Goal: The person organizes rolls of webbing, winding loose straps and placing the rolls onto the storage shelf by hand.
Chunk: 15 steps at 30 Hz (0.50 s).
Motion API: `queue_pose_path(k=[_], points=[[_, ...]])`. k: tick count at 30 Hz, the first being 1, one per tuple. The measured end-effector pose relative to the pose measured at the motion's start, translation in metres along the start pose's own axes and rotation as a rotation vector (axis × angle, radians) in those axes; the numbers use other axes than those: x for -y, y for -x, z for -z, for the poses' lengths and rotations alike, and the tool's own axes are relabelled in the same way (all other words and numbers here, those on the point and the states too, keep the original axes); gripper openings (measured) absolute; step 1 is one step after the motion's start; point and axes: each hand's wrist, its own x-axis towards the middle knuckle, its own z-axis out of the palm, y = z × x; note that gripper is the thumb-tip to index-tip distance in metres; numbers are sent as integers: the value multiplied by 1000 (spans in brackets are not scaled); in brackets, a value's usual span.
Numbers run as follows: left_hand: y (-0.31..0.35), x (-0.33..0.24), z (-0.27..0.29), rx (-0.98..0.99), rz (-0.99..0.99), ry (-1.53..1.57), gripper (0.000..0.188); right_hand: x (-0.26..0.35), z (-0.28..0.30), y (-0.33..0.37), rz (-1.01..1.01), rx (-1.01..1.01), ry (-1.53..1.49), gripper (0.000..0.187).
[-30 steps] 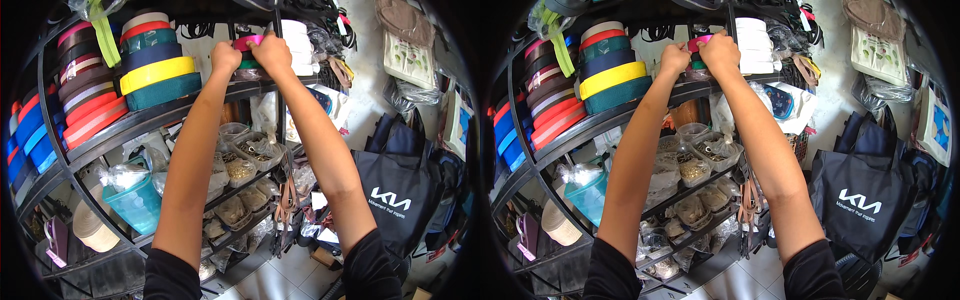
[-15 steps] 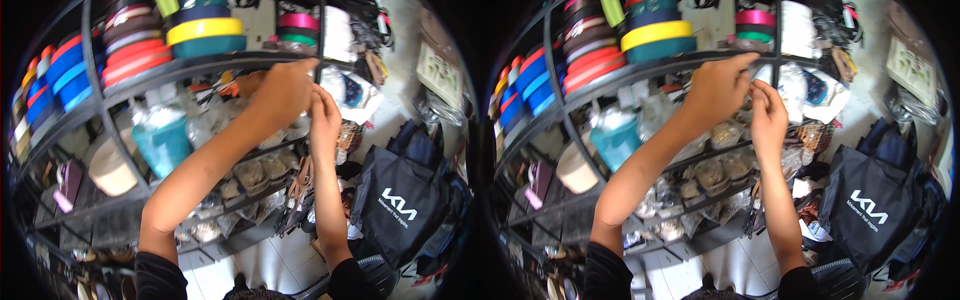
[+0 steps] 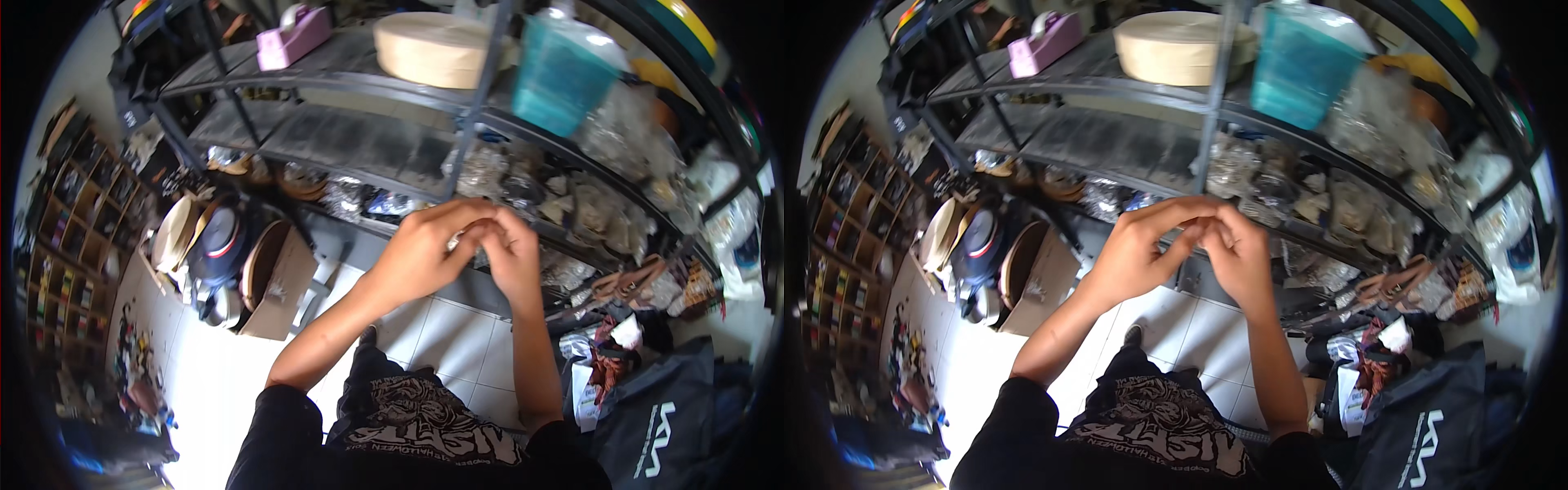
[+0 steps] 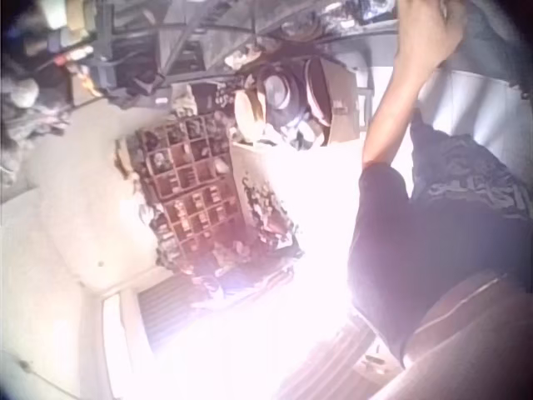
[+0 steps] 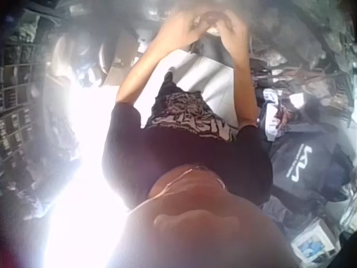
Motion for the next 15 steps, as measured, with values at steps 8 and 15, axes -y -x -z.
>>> queue_pose_path(k=[8,15], points=[[122,70,128,-66,385,-68,24,-67,-170,-5,-338,358,-125,21],[217,138,255,-352,697,-177,19,-125,-307,-42,-345,432,-86,23]])
